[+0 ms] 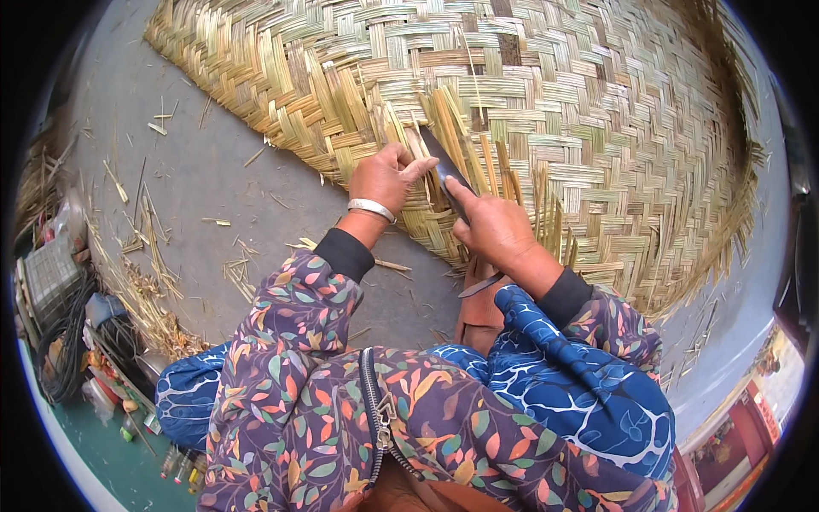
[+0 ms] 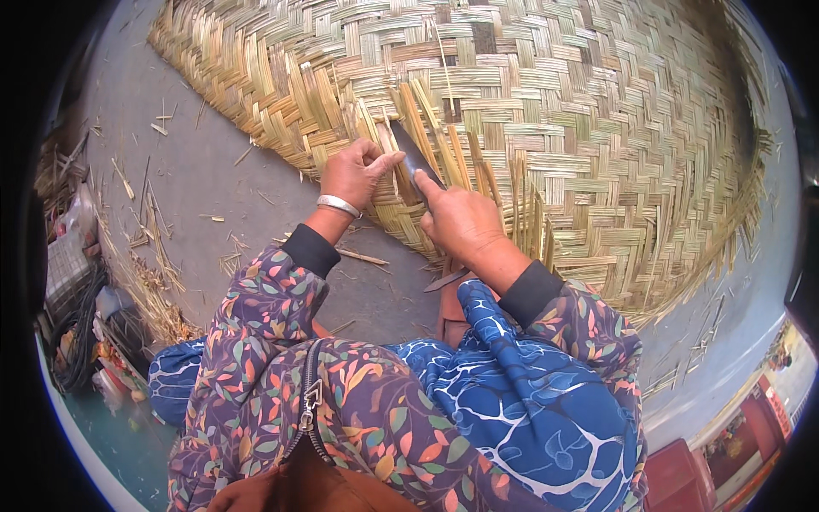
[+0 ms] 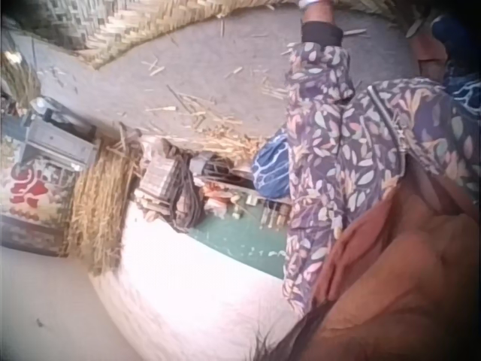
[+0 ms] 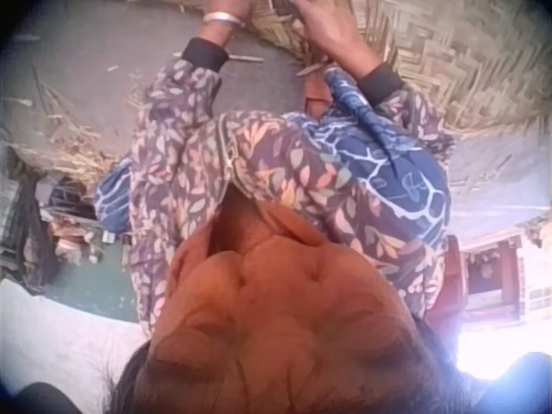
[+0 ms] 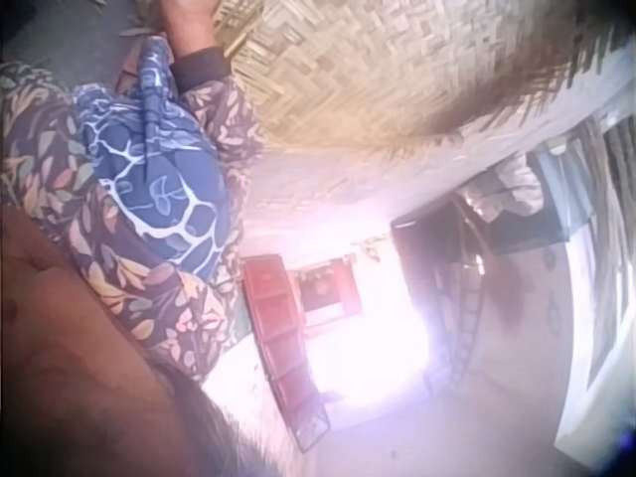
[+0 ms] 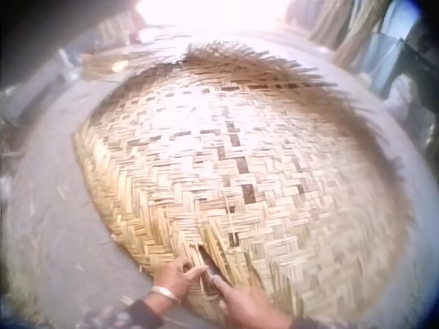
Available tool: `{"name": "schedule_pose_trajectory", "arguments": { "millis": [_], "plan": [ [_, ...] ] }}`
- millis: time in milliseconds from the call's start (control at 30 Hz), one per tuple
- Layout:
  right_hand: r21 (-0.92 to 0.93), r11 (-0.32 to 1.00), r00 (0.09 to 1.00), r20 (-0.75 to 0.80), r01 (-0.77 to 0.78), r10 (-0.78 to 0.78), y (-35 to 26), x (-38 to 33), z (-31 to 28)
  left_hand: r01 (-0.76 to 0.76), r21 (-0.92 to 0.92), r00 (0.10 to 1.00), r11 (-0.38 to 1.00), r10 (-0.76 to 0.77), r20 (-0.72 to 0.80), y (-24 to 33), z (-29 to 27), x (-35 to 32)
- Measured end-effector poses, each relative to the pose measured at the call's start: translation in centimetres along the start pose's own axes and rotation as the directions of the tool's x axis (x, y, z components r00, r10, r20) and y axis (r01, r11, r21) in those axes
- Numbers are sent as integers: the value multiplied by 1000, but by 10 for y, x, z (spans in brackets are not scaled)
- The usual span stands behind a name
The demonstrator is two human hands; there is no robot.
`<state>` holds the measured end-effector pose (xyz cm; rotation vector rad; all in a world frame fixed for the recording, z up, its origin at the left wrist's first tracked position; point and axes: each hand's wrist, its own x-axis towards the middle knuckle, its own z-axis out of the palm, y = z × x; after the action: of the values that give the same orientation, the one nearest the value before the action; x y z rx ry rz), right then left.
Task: The person sits on the floor and uses a curved knife to trim and adjust the edges of a large woven mat. They repeatedly tap and press the mat's edge with the knife to secure the weave.
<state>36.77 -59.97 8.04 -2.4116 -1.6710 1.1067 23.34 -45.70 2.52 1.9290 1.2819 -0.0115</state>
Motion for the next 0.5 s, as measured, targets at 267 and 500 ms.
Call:
{"name": "schedule_pose_trajectory", "arguments": {
  "millis": [267,500],
  "plan": [
    [-21,1000,1000,-11,3,-3,-2,0,2,-158,-80,986,984,161,32,-18,1,3],
    [-92,995,999,-10,36,-37,4,-17,-14,-152,73,988,986,154,-18,-14,6,5]
  ]
}}
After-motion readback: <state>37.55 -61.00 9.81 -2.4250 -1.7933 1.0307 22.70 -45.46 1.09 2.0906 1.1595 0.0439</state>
